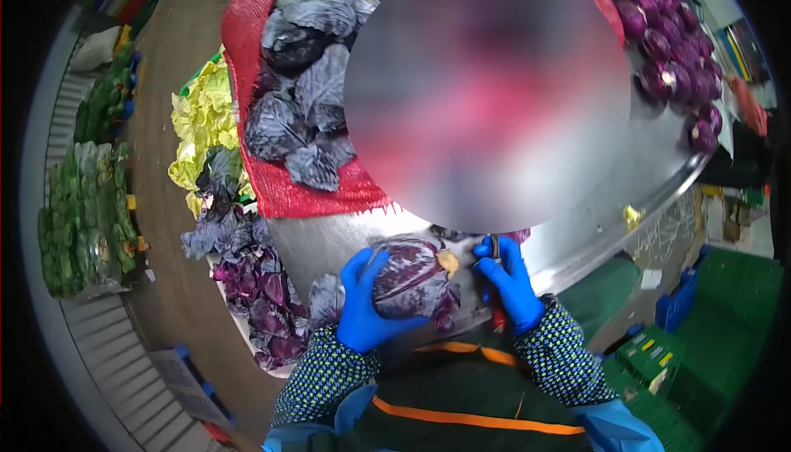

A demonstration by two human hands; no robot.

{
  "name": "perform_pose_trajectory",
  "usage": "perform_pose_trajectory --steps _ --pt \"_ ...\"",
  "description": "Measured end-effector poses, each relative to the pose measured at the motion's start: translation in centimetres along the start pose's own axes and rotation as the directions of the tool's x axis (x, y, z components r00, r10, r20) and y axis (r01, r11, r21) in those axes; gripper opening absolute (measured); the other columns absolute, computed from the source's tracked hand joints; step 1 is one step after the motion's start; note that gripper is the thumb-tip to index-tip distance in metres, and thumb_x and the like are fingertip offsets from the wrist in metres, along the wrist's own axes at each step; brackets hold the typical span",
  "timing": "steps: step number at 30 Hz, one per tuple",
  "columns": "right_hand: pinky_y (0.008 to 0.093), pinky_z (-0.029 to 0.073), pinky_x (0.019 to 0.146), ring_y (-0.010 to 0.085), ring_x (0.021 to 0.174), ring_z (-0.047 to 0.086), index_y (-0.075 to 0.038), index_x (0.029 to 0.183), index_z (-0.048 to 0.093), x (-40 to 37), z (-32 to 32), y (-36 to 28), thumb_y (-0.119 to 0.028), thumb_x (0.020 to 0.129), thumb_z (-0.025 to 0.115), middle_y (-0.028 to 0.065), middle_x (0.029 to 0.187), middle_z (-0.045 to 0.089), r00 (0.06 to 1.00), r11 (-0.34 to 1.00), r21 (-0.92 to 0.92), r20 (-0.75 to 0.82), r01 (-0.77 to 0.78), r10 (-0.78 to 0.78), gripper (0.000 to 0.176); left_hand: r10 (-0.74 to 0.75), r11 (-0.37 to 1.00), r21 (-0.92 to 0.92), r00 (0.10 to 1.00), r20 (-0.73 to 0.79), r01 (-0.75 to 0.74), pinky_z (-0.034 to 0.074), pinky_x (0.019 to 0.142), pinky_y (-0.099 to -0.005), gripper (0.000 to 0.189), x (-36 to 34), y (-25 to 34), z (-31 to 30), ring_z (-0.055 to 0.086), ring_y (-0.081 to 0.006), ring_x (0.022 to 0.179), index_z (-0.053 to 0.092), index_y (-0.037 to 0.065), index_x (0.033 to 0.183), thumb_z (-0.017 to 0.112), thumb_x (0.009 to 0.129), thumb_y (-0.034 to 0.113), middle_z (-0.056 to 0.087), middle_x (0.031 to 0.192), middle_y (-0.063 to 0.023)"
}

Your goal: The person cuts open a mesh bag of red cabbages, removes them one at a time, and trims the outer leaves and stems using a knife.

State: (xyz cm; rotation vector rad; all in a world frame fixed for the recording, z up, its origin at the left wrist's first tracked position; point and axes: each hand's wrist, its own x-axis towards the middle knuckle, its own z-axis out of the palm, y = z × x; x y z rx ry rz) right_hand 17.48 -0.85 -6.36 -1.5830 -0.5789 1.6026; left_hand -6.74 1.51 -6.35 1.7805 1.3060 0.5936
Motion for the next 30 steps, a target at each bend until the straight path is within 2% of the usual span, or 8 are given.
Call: perform_pose_trajectory --steps 6,9,14,19,21,23,25,30 --pt "0.0320 0.050 0.067 0.0213 0.085 0.060 -0.009 0.131 0.042 -3.6 0.0 -0.5 -0.006 0.085 0.055 0.0121 0.101 0.056 0.723 0.603 -0.433 0.197 0.670 -0.662 0.047 0.026 0.995 0.099 0.999 -0.038 -0.022 0.031 0.105 -0.0419 0.105 1.3 2.5 1.2 0.034 -0.0331 0.124 0.026 0.001 0.136 0.087 0.054 0.025 0.033 0.128 -0.0194" --pt "0.0340 0.051 0.066 0.0279 0.076 0.062 -0.013 0.136 0.038 -4.0 0.1 0.4 -0.012 0.087 0.054 0.0139 0.093 0.059 0.912 0.647 -0.644 0.251 0.408 -0.325 0.051 -0.158 0.983 -0.103 0.984 -0.076 0.150 0.033 0.103 -0.0425 0.101 2.5 1.2 1.6 0.036 -0.0354 0.121 0.028 0.000 0.134 0.085 0.056 0.030 0.032 0.128 -0.0219" --pt "0.0452 0.048 0.057 0.0356 0.067 0.061 -0.006 0.096 0.047 -1.1 2.1 1.7 -0.020 0.084 0.053 0.0171 0.076 0.061 0.936 0.520 -0.784 0.223 0.338 -0.273 0.019 -0.140 0.990 -0.028 0.986 -0.096 0.137 0.034 0.101 -0.0418 0.097 3.1 1.5 1.7 0.039 -0.0343 0.116 0.031 0.000 0.132 0.084 0.056 0.029 0.037 0.124 -0.0206" --pt "0.0478 0.047 0.059 0.0383 0.066 0.060 -0.003 0.096 0.045 5.4 -0.4 6.6 -0.021 0.083 0.052 0.0204 0.074 0.060 0.994 0.337 -0.939 0.037 0.069 -0.101 0.023 -0.077 0.982 0.161 0.991 -0.110 0.094 0.036 0.100 -0.0389 0.097 4.1 1.4 2.1 0.043 -0.0277 0.115 0.029 0.000 0.134 0.085 0.058 0.023 0.040 0.123 -0.0170" --pt "0.0480 0.047 0.061 0.0401 0.071 0.060 -0.004 0.098 0.047 5.2 0.5 4.8 -0.021 0.084 0.052 0.0222 0.078 0.061 0.995 0.412 -0.911 -0.025 0.018 -0.097 0.022 -0.200 0.874 -0.450 0.980 0.013 0.185 0.042 0.095 -0.0397 0.096 4.8 -1.0 1.3 0.047 -0.0270 0.113 0.029 0.001 0.134 0.085 0.057 0.019 0.043 0.123 -0.0172" --pt "0.0412 0.047 0.056 0.0336 0.062 0.061 -0.004 0.112 0.053 4.3 0.7 6.3 -0.017 0.084 0.058 0.0161 0.072 0.062 0.808 0.661 -0.596 -0.034 0.457 -0.589 0.031 -0.190 0.632 -0.731 0.966 0.178 0.259 0.038 0.100 -0.0378 0.101 4.8 -1.5 -0.7 0.044 -0.0255 0.119 0.022 0.002 0.138 0.084 0.058 0.010 0.040 0.131 -0.0157" --pt "0.0376 0.048 0.057 0.0235 0.066 0.061 -0.005 0.123 0.048 0.8 1.1 0.3 -0.016 0.086 0.059 0.0100 0.092 0.063 0.995 0.998 0.039 -0.090 0.051 -0.048 0.040 -0.067 0.452 -0.876 0.986 0.154 0.168 0.033 0.103 -0.0381 0.104 3.7 -1.6 0.1 0.040 -0.0262 0.124 0.019 0.002 0.141 0.082 0.059 0.007 0.034 0.138 -0.0145" --pt "0.0339 0.035 0.099 0.0234 0.118 0.043 -0.004 0.132 0.041 -0.2 -0.1 0.3 -0.013 0.075 0.073 0.0141 0.126 0.046 0.873 0.732 -0.485 0.174 0.479 -0.456 0.066 0.120 0.858 -0.512 0.951 0.285 0.045 0.026 0.107 -0.0407 0.093 4.2 -1.0 0.8 0.027 -0.0313 0.133 0.023 0.005 0.142 0.077 0.066 0.014 0.023 0.145 -0.0178"
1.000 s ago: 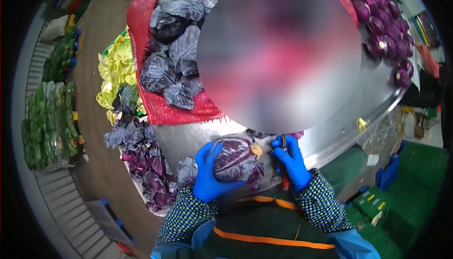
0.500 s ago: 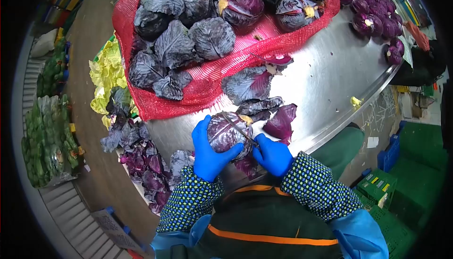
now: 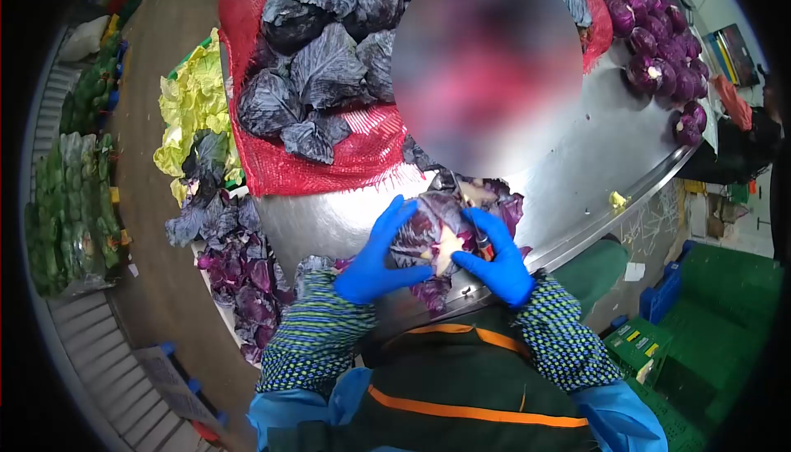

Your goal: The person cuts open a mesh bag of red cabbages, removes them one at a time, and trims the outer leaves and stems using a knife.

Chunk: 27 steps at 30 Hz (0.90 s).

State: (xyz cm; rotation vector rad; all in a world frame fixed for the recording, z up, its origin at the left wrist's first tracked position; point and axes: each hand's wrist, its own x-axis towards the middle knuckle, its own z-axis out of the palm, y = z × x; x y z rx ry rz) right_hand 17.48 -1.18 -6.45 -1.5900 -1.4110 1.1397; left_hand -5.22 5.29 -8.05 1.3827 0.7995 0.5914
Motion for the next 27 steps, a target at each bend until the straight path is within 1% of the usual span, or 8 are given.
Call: perform_pose_trajectory --steps 5,7,15,17,19,21,23,27 --pt "0.0358 0.034 0.102 0.0287 0.123 0.040 -0.006 0.132 0.042 -1.8 1.3 0.9 -0.013 0.074 0.074 0.0174 0.131 0.040 0.949 0.772 0.586 -0.016 -0.247 0.316 0.067 0.046 0.915 0.399 0.971 -0.234 0.053 0.027 0.106 -0.0427 0.090 -0.8 1.1 3.4 0.027 -0.0393 0.132 0.030 0.004 0.138 0.077 0.065 0.025 0.023 0.141 -0.0286" --pt "0.0380 0.034 0.102 0.0304 0.124 0.038 -0.009 0.132 0.043 -2.1 1.8 -0.2 -0.013 0.072 0.075 0.0179 0.134 0.037 0.996 0.999 -0.030 -0.077 0.033 -0.035 0.068 0.075 0.865 0.493 0.948 -0.309 0.093 0.032 0.102 -0.0431 0.089 -0.5 1.1 4.2 0.035 -0.0408 0.125 0.033 0.000 0.134 0.079 0.063 0.028 0.030 0.135 -0.0299" --pt "0.0366 0.037 0.099 0.0273 0.121 0.042 -0.010 0.132 0.043 -2.1 2.6 0.0 -0.011 0.073 0.074 0.0160 0.132 0.041 0.991 0.991 -0.125 -0.124 0.040 -0.056 0.067 -0.107 0.944 0.222 0.863 -0.495 0.244 0.046 0.088 -0.0347 0.057 -1.5 -0.3 1.8 0.056 -0.0276 0.104 0.043 0.001 0.121 0.049 0.066 -0.005 0.054 0.108 -0.0194" --pt "0.0326 0.038 0.097 0.0201 0.116 0.046 -0.008 0.133 0.042 -0.9 0.4 0.9 -0.008 0.074 0.072 0.0119 0.128 0.047 0.956 0.817 0.508 0.050 -0.273 0.289 0.066 -0.340 0.936 -0.264 0.798 -0.498 0.234 0.048 0.086 -0.0282 0.054 -4.6 -6.4 -2.4 0.055 -0.0211 0.104 0.048 -0.001 0.117 0.044 0.065 -0.015 0.054 0.116 -0.0142" --pt "0.0302 0.037 0.098 0.0170 0.117 0.045 -0.005 0.135 0.039 -0.2 -1.4 2.6 -0.006 0.078 0.069 0.0091 0.130 0.047 0.946 0.797 0.510 0.155 -0.325 0.286 0.064 -0.205 0.942 0.116 0.816 -0.540 0.314 0.041 0.095 -0.0363 0.055 -6.1 -8.4 -4.3 0.048 -0.0285 0.114 0.046 -0.001 0.122 0.059 0.068 -0.005 0.048 0.124 -0.0176" --pt "0.0304 0.034 0.101 0.0173 0.120 0.043 -0.004 0.135 0.037 0.0 -2.4 3.1 -0.005 0.079 0.068 0.0090 0.132 0.045 0.937 0.850 0.407 0.237 -0.335 0.256 0.064 0.401 0.617 0.781 0.814 -0.419 0.098 0.031 0.104 -0.0378 0.063 -3.5 2.4 -2.1 0.041 -0.0323 0.122 0.043 0.002 0.128 0.064 0.068 -0.001 0.042 0.131 -0.0205" --pt "0.0301 0.032 0.104 0.0167 0.123 0.040 -0.003 0.137 0.034 0.6 -2.3 2.8 -0.004 0.079 0.067 0.0084 0.134 0.043 0.917 0.827 0.444 0.349 -0.345 0.195 0.066 0.373 0.639 0.718 0.927 0.024 -0.276 0.025 0.107 -0.0421 0.076 0.1 6.1 -1.3 0.031 -0.0362 0.128 0.039 0.008 0.134 0.074 0.067 0.013 0.031 0.139 -0.0205" --pt "0.0312 0.041 0.090 0.0199 0.102 0.052 -0.006 0.135 0.040 0.4 -1.4 0.5 -0.008 0.085 0.061 0.0115 0.109 0.054 0.994 0.992 -0.091 0.076 0.083 -0.076 0.055 0.013 0.879 0.463 0.976 0.218 -0.115 0.025 0.108 -0.0423 0.095 3.0 1.8 0.1 0.029 -0.0325 0.130 0.035 0.009 0.138 0.083 0.058 0.028 0.032 0.139 -0.0174"
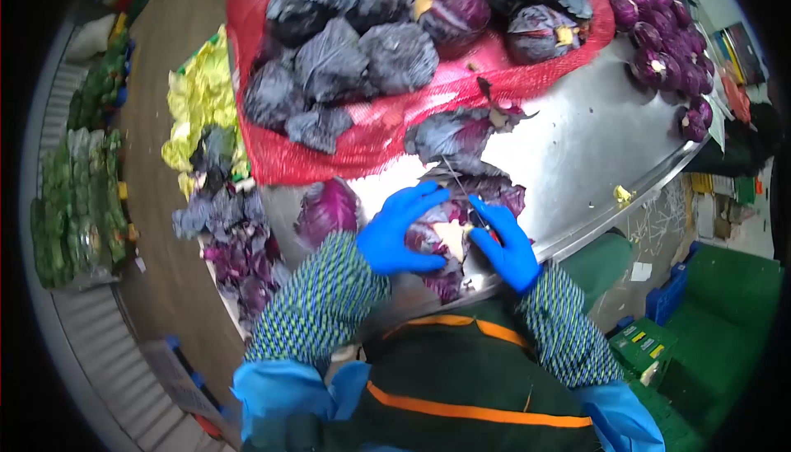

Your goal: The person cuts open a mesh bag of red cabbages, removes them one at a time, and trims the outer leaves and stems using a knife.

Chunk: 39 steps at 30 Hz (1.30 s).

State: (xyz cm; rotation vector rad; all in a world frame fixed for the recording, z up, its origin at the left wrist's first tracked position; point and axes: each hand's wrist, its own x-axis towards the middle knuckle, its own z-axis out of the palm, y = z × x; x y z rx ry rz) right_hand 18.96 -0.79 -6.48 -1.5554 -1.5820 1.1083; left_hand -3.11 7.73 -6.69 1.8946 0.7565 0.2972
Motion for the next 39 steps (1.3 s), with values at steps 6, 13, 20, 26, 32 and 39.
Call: perform_pose_trajectory --steps 6,13,20,26,32,39 --pt "0.0318 0.045 0.086 0.0268 0.100 0.060 -0.011 0.137 0.038 -0.7 1.9 -0.4 -0.024 0.094 0.047 0.0194 0.113 0.059 0.982 0.981 0.083 -0.049 -0.176 0.181 0.045 -0.017 0.998 0.047 0.918 -0.396 0.039 0.033 0.102 -0.0429 0.092 -1.3 0.8 4.0 0.036 -0.0341 0.122 0.044 0.009 0.129 0.087 0.050 0.026 0.037 0.132 -0.0182" --pt "0.0347 0.047 0.080 0.0267 0.092 0.062 -0.010 0.126 0.050 2.1 1.9 4.3 -0.029 0.090 0.055 0.0172 0.102 0.064 0.988 0.988 0.045 -0.047 -0.146 0.148 0.041 -0.064 0.997 -0.060 0.908 -0.413 0.042 0.030 0.104 -0.0434 0.092 -2.0 0.5 4.0 0.035 -0.0335 0.124 0.044 0.010 0.130 0.087 0.051 0.027 0.037 0.134 -0.0157" --pt "0.0313 0.045 0.087 0.0226 0.102 0.059 -0.001 0.118 0.054 -1.1 0.9 2.8 -0.016 0.089 0.058 0.0162 0.109 0.061 0.923 0.948 0.113 -0.221 -0.298 0.316 0.033 -0.071 0.996 -0.062 0.974 -0.217 0.059 0.023 0.108 -0.0437 0.089 -8.3 -0.3 1.5 0.028 -0.0312 0.132 0.030 0.006 0.139 0.080 0.066 0.010 0.030 0.141 -0.0185" --pt "0.0237 0.045 0.077 0.0090 0.088 0.053 0.001 0.121 0.052 -2.6 -0.3 -3.7 -0.010 0.092 0.052 0.0059 0.105 0.059 0.684 0.753 0.504 -0.368 -0.423 0.630 0.030 -0.430 0.902 -0.312 0.684 -0.590 0.298 0.031 0.101 -0.0370 0.094 -5.0 0.9 5.3 0.035 -0.0266 0.125 0.016 0.003 0.143 0.075 0.071 0.013 0.031 0.138 -0.0185" --pt "0.0299 0.043 0.079 0.0167 0.085 0.051 -0.001 0.129 0.044 -0.8 -3.3 0.6 -0.010 0.087 0.058 0.0112 0.108 0.054 0.765 0.962 -0.144 -0.637 -0.233 0.090 0.045 -0.358 0.927 -0.300 0.766 -0.534 0.224 0.039 0.098 -0.0396 0.107 -4.1 -1.2 6.9 0.038 -0.0276 0.124 0.006 0.007 0.144 0.080 0.066 0.013 0.018 0.145 -0.0161" --pt "0.0338 0.038 0.097 0.0302 0.114 0.049 0.001 0.126 0.046 3.2 1.3 -1.7 -0.018 0.090 0.054 0.0207 0.120 0.051 0.960 0.996 0.043 -0.266 -0.079 0.088 0.041 -0.574 0.423 -0.898 0.732 -0.368 -0.119 0.037 0.101 -0.0380 0.086 0.5 -0.5 6.8 0.042 -0.0246 0.119 0.019 0.004 0.138 0.075 0.073 0.011 0.036 0.132 -0.0150"
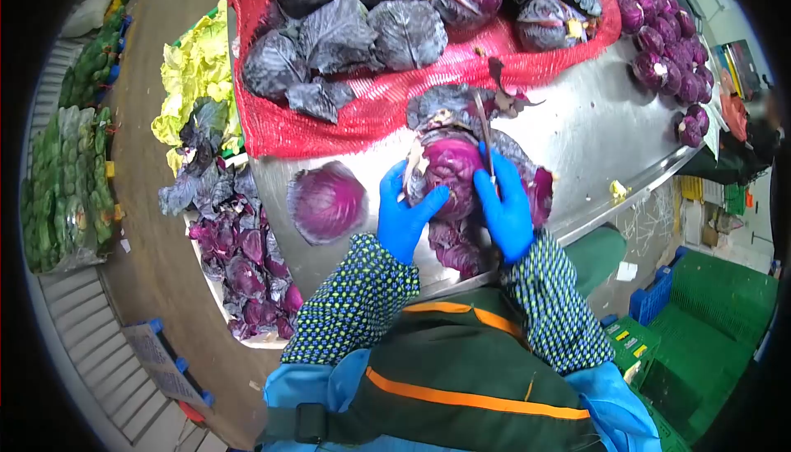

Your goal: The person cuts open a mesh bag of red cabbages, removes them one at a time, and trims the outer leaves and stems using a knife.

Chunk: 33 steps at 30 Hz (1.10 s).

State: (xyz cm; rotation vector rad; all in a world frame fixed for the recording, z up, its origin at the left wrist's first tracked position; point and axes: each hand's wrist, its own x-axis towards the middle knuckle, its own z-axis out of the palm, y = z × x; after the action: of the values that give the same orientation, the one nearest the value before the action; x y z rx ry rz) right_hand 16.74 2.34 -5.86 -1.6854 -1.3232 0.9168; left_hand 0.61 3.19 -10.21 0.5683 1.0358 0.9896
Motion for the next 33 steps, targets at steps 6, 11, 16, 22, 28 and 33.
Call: perform_pose_trajectory --steps 6,11,16,22,28,33 --pt "0.0293 0.049 0.072 0.0126 0.082 0.056 -0.007 0.136 0.039 -5.8 -1.6 0.1 -0.014 0.095 0.045 0.0054 0.102 0.056 0.835 0.760 0.347 0.250 -0.549 0.489 0.042 0.404 0.234 0.811 0.812 0.420 -0.536 0.023 0.108 -0.0446 0.096 -1.0 4.1 -2.3 0.027 -0.0366 0.130 0.028 0.001 0.135 0.082 0.057 0.021 0.032 0.137 -0.0221" --pt "0.0316 0.048 0.058 0.0176 0.070 0.056 -0.011 0.131 0.047 -2.4 -1.9 -0.7 -0.012 0.091 0.050 0.0060 0.090 0.054 0.979 0.981 -0.102 0.133 0.167 -0.153 0.040 0.394 0.292 0.859 0.871 0.293 -0.421 0.025 0.106 -0.0456 0.097 -1.5 3.9 -0.7 0.028 -0.0366 0.128 0.030 0.005 0.135 0.083 0.057 0.024 0.028 0.138 -0.0218" --pt "0.0349 0.047 0.056 0.0239 0.070 0.057 -0.026 0.127 0.052 0.0 -1.2 -0.6 -0.015 0.085 0.056 0.0075 0.084 0.051 0.936 0.870 -0.379 0.272 0.317 -0.222 0.044 0.388 0.310 0.874 0.889 0.244 -0.375 0.025 0.105 -0.0466 0.097 -0.6 4.3 -0.4 0.029 -0.0364 0.127 0.031 0.006 0.136 0.084 0.057 0.026 0.029 0.138 -0.0223" --pt "0.0381 0.047 0.067 0.0313 0.077 0.058 -0.022 0.125 0.053 3.7 -0.5 -0.7 -0.014 0.089 0.051 0.0135 0.085 0.056 0.951 0.881 -0.404 0.277 0.247 -0.139 0.038 0.403 0.298 0.882 0.886 0.230 -0.364 0.026 0.104 -0.0465 0.096 -0.5 4.1 0.0 0.030 -0.0363 0.126 0.032 0.006 0.136 0.083 0.057 0.026 0.030 0.138 -0.0226" --pt "0.0329 0.046 0.086 0.0244 0.103 0.057 -0.007 0.129 0.048 5.2 -0.2 2.0 -0.025 0.086 0.060 0.0178 0.108 0.059 0.977 0.997 -0.052 0.210 0.054 -0.042 0.048 0.407 0.318 0.859 0.876 0.258 -0.400 0.026 0.106 -0.0459 0.095 -2.1 2.9 -1.7 0.029 -0.0354 0.128 0.034 0.006 0.135 0.083 0.055 0.023 0.023 0.142 -0.0218" --pt "0.0356 0.049 0.068 0.0231 0.082 0.064 -0.005 0.110 0.057 4.7 2.0 -0.1 -0.033 0.080 0.067 0.0155 0.084 0.064 0.970 0.910 -0.377 0.092 -0.174 0.223 0.042 0.367 0.397 0.799 0.876 0.312 -0.451 0.026 0.106 -0.0455 0.098 -0.3 3.9 -2.3 0.029 -0.0353 0.127 0.032 0.006 0.136 0.083 0.054 0.022 0.026 0.138 -0.0210"
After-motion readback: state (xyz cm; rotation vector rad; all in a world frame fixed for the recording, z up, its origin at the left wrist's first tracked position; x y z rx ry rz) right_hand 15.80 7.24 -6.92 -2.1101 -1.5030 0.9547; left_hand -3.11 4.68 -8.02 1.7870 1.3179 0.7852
